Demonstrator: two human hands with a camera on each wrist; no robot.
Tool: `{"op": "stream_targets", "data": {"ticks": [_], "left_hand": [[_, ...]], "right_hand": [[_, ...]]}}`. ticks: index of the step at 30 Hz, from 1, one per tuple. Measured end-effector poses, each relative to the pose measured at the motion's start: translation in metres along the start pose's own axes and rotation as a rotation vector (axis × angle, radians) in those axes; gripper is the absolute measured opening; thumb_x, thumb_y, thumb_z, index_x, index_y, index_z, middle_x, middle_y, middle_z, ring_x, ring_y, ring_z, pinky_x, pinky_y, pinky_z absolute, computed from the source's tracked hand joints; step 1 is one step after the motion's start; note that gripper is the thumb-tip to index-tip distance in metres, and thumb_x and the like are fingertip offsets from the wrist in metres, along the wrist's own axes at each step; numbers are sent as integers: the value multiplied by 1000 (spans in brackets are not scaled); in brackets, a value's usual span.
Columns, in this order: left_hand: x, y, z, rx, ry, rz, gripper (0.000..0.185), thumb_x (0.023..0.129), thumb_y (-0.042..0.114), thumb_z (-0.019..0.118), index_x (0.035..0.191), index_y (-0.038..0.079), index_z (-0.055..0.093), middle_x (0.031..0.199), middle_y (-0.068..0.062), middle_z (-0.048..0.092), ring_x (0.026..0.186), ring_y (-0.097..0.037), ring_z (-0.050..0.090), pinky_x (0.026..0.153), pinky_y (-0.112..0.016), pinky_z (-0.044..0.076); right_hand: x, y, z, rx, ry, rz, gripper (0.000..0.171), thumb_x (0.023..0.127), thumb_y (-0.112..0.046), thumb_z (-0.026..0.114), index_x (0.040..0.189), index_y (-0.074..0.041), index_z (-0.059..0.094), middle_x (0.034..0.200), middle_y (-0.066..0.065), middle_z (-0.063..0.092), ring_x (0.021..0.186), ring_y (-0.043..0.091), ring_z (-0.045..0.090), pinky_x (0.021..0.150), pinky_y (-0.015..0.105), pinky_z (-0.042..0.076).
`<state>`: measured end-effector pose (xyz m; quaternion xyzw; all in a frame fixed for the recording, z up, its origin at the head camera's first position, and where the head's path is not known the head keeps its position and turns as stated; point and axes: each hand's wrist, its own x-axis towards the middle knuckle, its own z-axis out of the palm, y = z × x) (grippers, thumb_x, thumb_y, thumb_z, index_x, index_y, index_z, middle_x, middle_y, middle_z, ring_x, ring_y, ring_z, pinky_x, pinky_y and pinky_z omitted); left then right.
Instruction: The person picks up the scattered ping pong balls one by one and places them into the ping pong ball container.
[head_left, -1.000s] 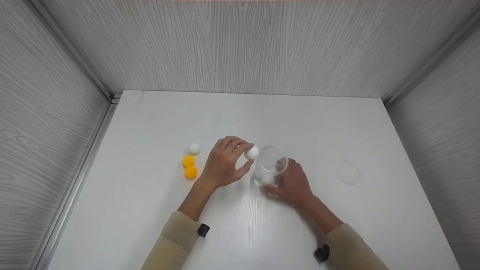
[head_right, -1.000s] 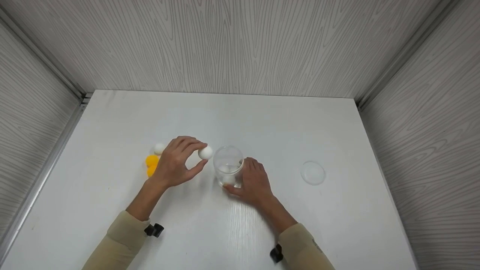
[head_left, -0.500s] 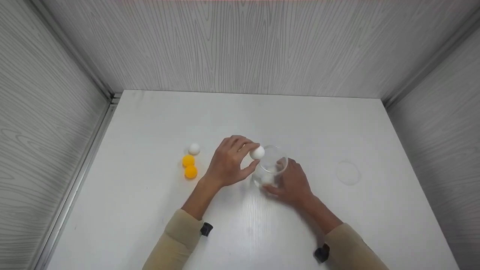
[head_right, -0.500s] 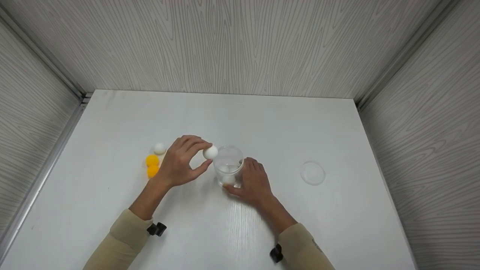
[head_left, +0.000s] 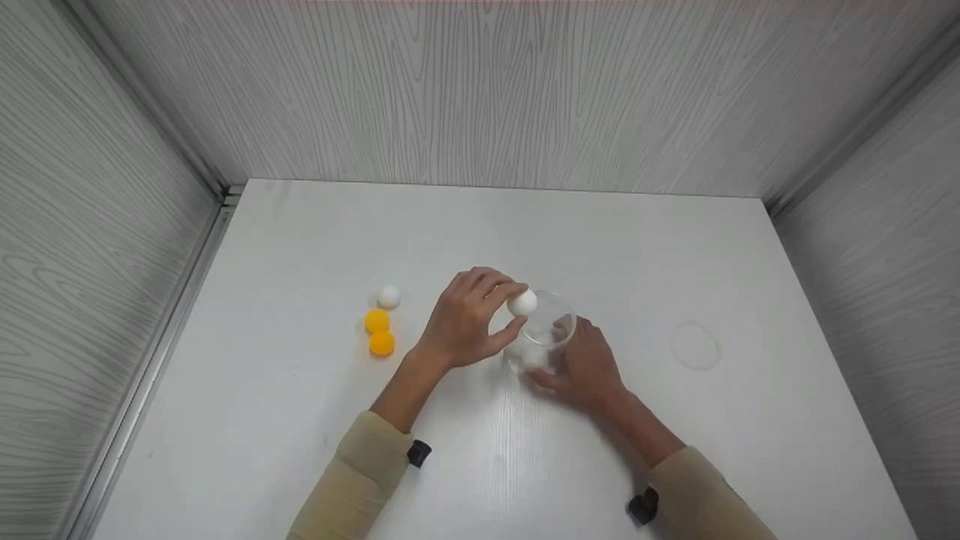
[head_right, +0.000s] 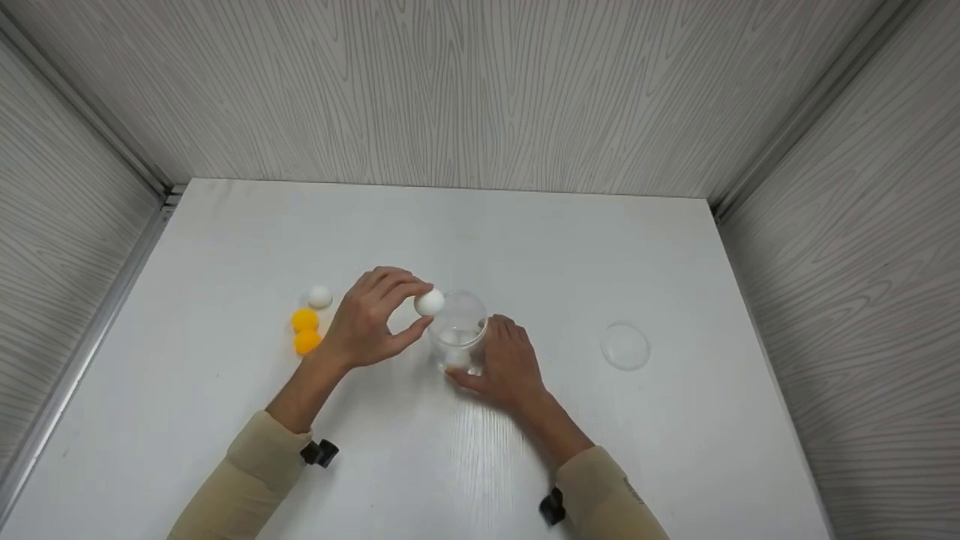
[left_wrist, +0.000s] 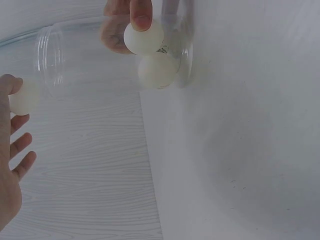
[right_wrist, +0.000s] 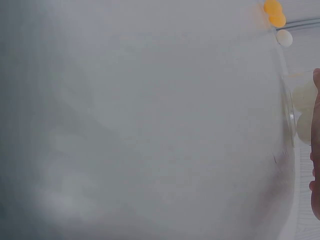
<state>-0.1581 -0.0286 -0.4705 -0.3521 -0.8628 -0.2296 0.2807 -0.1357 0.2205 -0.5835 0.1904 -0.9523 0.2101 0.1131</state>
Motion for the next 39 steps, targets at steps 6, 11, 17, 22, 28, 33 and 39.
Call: {"op": "stream_targets", "data": {"ticks": [6,11,17,22,28,33,39], "left_hand": [[3,1,6,-4,-16,14,35,92,32,79,122,13,74,114,-2,75,108,-22,66,96,-35,58],[5,1,10,-21,-15,18,35,91,31,80,121,13,74,114,-3,76,109,-22,67,96,-35,58],[8,2,14,-40,-26,18,35,92,30,79,121,12,74,113,-3,75,109,-22,67,94,-35,58],[8,1,17,-43,-54,2,34,93,31,77,121,13,74,113,-2,75,109,-21,67,93,-35,58],[8,1,19,-53,-68,1,32,93,31,76,120,14,74,112,-1,75,108,-20,67,94,-35,58],[9,2,21,-65,-82,-8,32,92,31,75,120,15,74,112,-1,75,109,-20,67,94,-36,58],[11,4,23,-61,-110,-19,32,93,32,74,120,15,73,112,-1,76,110,-19,68,95,-37,58]], "right_hand": [[0,0,0,9,3,1,83,77,-65,79,124,-1,57,110,13,65,103,33,62,95,53,55],[1,0,1,18,-6,10,84,77,-66,79,126,0,57,112,14,66,105,34,63,97,53,55],[1,1,0,4,-16,14,86,77,-67,79,127,0,57,114,14,67,106,34,63,97,54,55],[1,-1,-2,-3,-18,8,85,78,-68,77,126,0,57,112,14,66,103,33,62,96,53,55],[1,-2,-2,-1,-27,26,86,77,-66,79,128,-1,56,115,13,66,105,32,61,97,53,54],[0,-3,-3,-17,-41,29,85,78,-67,79,128,-2,55,113,10,64,104,29,59,97,51,55],[0,-3,-3,-20,-48,27,83,79,-68,77,126,-2,55,112,11,64,103,29,58,96,49,54]]}}
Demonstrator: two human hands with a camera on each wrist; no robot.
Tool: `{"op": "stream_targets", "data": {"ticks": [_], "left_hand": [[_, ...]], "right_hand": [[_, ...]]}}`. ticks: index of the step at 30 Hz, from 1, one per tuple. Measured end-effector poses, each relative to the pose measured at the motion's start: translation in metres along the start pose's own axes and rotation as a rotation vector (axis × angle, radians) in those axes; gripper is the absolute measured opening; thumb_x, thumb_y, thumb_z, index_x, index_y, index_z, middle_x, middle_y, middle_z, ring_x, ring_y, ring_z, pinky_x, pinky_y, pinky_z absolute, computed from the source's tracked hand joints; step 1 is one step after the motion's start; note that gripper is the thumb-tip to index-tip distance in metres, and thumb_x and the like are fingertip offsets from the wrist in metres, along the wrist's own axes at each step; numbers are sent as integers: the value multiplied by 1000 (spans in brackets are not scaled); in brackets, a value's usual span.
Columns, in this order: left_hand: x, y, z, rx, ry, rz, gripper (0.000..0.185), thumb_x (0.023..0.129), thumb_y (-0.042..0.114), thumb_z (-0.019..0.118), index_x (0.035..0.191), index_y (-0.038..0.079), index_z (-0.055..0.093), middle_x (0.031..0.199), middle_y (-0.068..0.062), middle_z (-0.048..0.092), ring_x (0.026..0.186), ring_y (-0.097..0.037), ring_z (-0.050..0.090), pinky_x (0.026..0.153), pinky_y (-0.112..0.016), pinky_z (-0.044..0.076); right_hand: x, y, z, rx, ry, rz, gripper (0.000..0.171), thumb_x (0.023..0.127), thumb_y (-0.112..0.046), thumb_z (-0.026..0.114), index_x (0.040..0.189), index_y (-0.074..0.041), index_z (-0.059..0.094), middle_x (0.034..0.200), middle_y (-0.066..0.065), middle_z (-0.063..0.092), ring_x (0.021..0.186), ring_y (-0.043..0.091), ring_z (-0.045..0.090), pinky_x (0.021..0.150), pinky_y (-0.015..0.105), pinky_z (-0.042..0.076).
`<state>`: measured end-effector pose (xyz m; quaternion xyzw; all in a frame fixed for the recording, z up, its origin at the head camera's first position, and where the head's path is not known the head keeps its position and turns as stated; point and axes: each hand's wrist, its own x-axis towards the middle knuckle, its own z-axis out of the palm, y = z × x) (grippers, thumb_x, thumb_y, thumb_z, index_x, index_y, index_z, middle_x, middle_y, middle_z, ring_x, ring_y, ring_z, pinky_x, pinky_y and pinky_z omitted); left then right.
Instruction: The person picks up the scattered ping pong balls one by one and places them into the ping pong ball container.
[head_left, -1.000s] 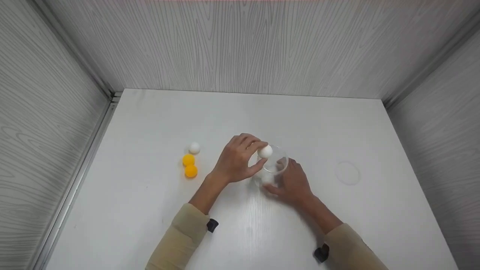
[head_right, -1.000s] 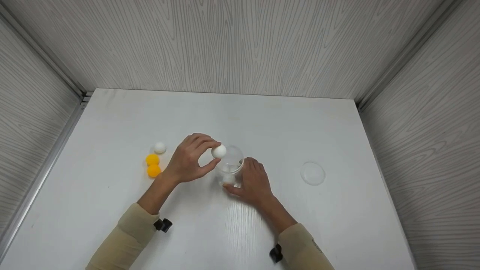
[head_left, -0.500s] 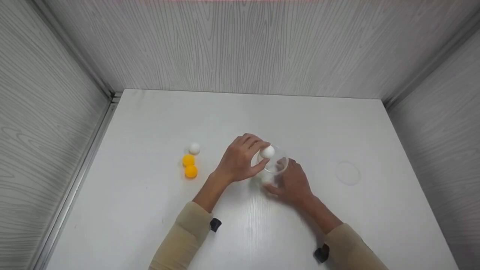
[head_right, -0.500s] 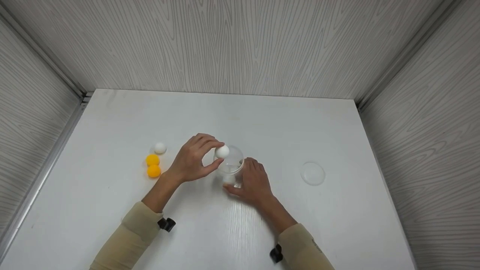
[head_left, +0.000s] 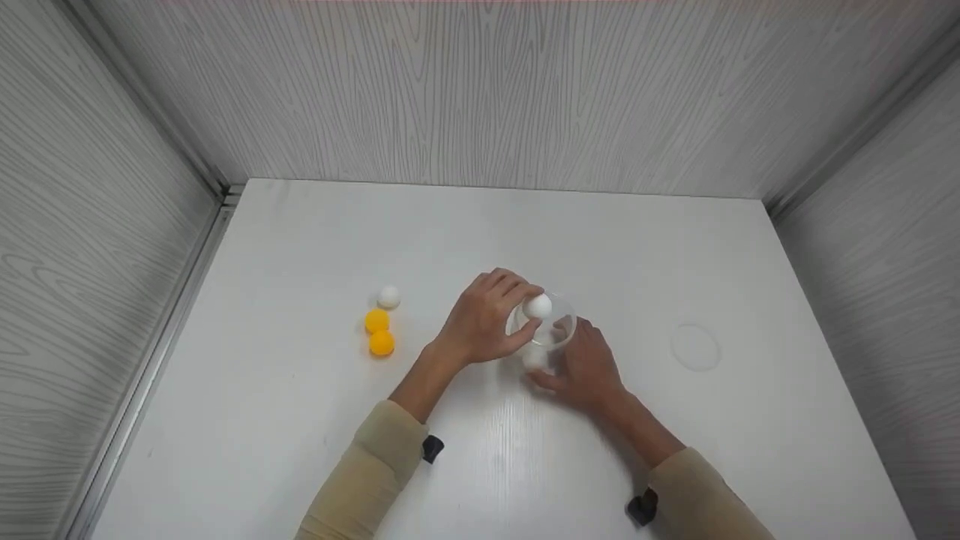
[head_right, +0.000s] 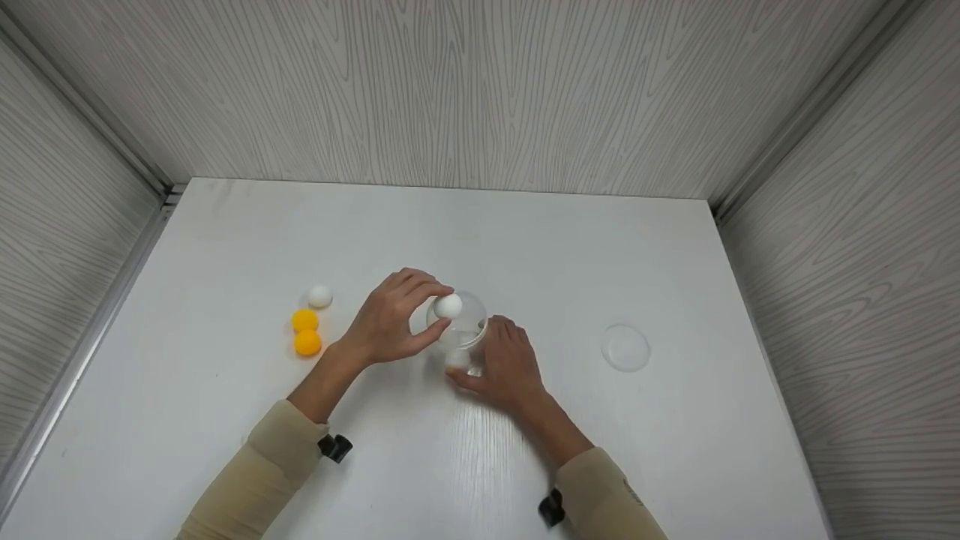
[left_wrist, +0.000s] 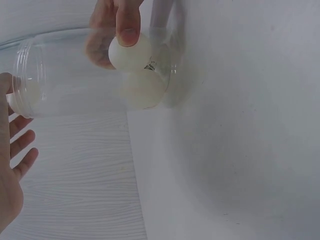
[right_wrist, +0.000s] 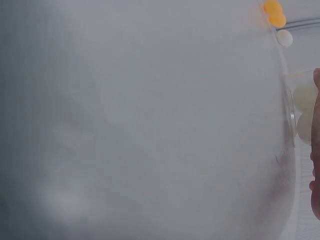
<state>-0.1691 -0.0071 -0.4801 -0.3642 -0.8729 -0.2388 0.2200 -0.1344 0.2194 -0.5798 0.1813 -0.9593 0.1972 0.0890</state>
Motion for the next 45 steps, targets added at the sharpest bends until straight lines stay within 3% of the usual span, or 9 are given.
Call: {"op": "stream_targets", "data": {"ticks": [9,25,45], "left_hand": [[2,1,0,2,10,38,30,93,32,75,118,15,74,110,-1,76,107,-19,68,92,-36,58],[2,3,-1,35,-33,56,32,93,34,72,119,15,75,109,0,77,107,-19,67,90,-36,59],[0,2,-3,38,-26,79,34,96,40,73,120,16,76,112,-1,77,110,-19,68,96,-35,59]], "right_hand": [[1,0,1,0,9,-5,83,80,-67,77,128,-3,55,112,10,64,102,28,59,95,49,54],[-1,1,1,-23,19,-35,92,81,-69,76,139,-1,52,122,13,65,105,29,59,96,50,54],[-1,2,3,-28,45,-51,78,80,-67,78,119,-2,59,114,10,63,104,29,59,95,48,54]]}}
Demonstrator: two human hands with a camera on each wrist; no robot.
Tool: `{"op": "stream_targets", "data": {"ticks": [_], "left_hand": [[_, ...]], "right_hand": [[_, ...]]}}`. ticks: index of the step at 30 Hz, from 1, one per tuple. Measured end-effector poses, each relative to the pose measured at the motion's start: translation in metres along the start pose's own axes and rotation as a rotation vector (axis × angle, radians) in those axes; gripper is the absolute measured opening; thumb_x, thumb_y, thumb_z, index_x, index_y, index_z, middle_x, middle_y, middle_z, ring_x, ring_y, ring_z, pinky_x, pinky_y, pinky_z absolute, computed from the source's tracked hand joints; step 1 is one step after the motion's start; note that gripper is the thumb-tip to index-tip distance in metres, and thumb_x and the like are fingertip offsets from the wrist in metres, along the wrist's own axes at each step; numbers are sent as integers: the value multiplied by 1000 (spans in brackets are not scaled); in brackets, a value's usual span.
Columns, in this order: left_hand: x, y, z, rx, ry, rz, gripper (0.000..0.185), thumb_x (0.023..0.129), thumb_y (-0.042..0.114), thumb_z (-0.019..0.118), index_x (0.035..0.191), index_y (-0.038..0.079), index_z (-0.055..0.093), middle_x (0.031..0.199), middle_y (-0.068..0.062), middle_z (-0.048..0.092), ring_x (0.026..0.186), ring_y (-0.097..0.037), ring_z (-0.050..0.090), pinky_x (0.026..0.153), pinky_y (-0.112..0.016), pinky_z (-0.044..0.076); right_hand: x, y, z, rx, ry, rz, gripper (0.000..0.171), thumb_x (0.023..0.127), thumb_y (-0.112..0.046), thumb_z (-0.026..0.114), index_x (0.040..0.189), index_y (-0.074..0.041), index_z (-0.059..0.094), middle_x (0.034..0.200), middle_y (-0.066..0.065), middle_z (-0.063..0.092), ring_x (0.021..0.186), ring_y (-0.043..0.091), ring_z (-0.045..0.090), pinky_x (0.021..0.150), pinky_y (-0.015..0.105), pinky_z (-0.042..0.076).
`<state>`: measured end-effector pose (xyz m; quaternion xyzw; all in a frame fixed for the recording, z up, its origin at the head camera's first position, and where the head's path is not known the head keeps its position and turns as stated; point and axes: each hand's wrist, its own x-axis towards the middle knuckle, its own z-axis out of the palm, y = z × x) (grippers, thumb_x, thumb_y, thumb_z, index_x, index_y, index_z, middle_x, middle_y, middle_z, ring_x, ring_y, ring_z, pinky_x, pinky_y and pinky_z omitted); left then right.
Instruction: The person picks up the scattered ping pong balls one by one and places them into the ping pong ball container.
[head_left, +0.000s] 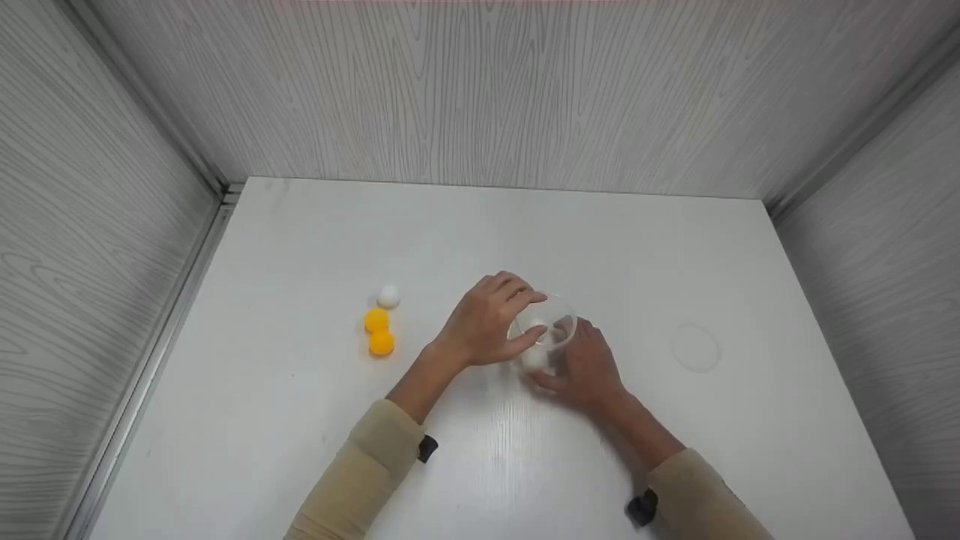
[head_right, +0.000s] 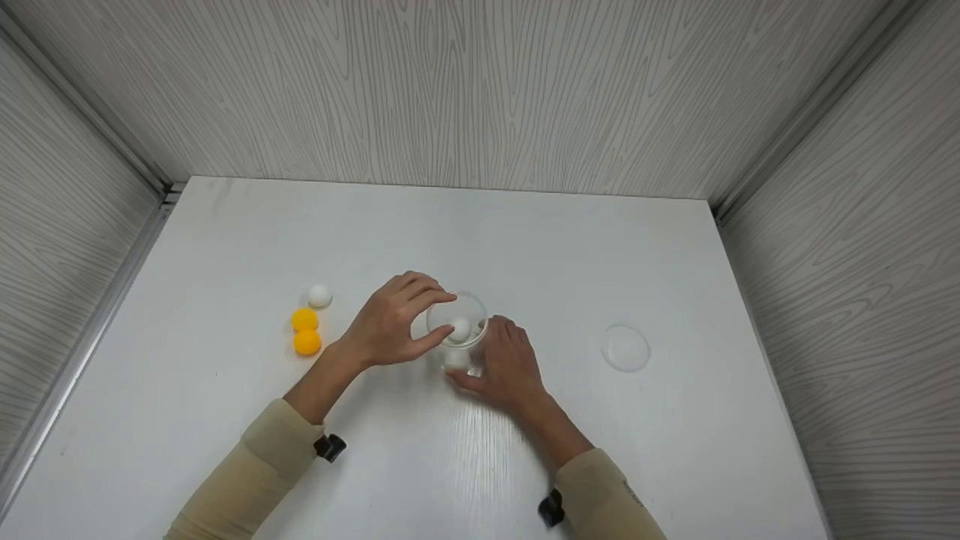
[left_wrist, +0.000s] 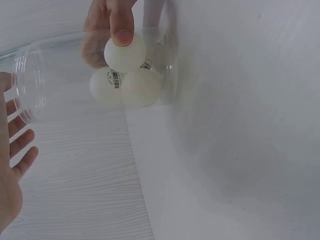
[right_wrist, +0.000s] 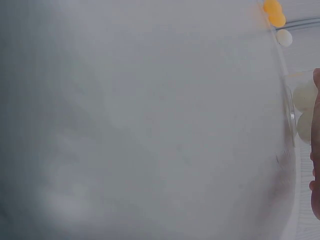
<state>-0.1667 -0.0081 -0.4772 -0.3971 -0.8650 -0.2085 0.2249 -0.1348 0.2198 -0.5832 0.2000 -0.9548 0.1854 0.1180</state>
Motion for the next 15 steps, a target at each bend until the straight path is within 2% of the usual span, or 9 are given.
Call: {"op": "stream_targets", "data": {"ticks": [4,15], "left_hand": [[1,1,-2,-7,-9,4,39,95,43,74,123,16,75,114,-1,76,112,-19,68,98,-35,58],[-1,-1,-9,30,-48,6,49,95,52,71,130,17,72,120,-1,74,116,-19,66,103,-34,57]], "right_hand": [[1,0,1,2,8,-6,75,79,-67,78,113,-2,61,115,10,64,105,30,61,96,48,55],[1,0,-1,5,13,11,81,77,-68,80,118,-1,61,114,11,66,104,30,63,96,49,57]]}}
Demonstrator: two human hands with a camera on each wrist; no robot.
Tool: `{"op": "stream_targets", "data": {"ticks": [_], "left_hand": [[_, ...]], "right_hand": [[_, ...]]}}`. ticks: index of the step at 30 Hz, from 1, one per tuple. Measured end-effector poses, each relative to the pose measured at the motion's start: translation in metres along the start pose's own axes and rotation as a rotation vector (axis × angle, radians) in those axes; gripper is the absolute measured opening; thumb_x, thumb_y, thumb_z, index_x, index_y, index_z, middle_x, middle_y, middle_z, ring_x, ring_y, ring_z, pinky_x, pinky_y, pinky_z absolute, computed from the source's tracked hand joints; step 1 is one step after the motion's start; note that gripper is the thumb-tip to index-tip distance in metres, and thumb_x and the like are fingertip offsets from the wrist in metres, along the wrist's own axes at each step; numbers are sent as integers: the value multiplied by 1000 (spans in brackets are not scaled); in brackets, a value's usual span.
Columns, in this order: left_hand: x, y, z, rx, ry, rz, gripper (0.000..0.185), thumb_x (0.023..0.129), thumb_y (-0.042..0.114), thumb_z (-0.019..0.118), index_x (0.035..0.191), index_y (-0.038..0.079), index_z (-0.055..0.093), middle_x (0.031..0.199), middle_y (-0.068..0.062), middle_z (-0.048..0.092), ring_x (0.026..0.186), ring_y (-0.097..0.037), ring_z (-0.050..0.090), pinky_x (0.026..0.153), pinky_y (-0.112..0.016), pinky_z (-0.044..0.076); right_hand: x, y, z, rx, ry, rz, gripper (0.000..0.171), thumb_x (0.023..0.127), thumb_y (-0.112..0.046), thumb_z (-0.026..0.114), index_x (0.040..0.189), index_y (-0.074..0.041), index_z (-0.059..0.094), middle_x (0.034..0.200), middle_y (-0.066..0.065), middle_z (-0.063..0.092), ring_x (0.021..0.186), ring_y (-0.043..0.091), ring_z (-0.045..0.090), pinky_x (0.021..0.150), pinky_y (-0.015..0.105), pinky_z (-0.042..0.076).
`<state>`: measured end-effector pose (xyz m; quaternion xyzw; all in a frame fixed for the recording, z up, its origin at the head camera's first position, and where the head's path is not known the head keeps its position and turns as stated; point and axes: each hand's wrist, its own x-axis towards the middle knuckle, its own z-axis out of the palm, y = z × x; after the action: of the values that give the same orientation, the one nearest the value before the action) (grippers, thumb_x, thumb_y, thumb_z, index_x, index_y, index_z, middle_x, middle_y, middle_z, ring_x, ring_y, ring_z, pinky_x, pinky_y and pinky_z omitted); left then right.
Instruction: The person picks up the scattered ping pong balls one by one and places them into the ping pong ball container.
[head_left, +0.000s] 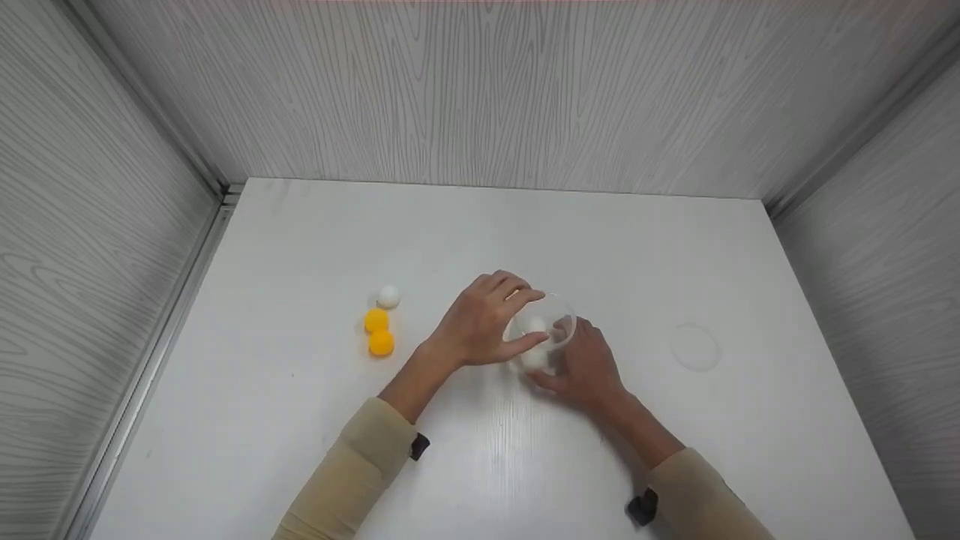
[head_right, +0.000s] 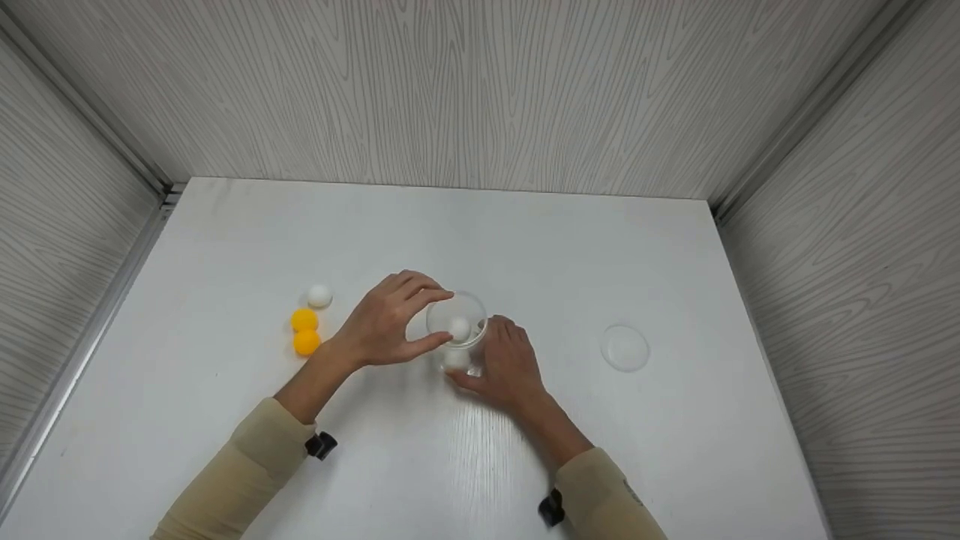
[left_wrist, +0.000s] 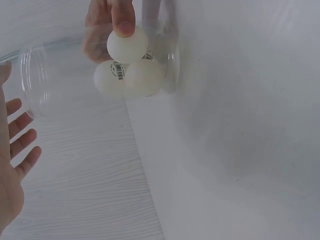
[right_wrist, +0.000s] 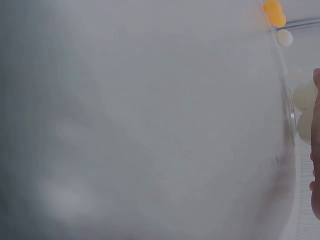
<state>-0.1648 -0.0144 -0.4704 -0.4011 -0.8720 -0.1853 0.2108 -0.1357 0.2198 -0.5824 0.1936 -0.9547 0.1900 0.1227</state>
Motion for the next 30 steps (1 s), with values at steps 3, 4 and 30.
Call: {"op": "stream_targets", "data": {"ticks": [3,4,30], "left_hand": [[-2,-2,-2,3,-6,-2,50,96,53,70,130,16,71,121,-2,74,117,-20,66,104,-34,57],[-3,-2,-3,5,-7,-2,51,96,53,69,130,16,71,122,-2,73,117,-20,66,104,-35,57],[-40,-28,-28,60,-71,-127,61,95,56,70,140,15,64,131,-6,69,124,-25,62,111,-42,53]], "right_hand": [[1,0,-1,-16,0,-1,82,77,-69,79,118,-1,61,113,11,67,103,30,63,95,50,57],[1,0,-1,-18,0,0,83,76,-69,79,119,0,61,113,12,67,103,30,63,95,50,57],[0,2,0,4,-21,15,88,77,-70,78,128,-2,57,114,12,67,108,31,63,98,51,54]]}}
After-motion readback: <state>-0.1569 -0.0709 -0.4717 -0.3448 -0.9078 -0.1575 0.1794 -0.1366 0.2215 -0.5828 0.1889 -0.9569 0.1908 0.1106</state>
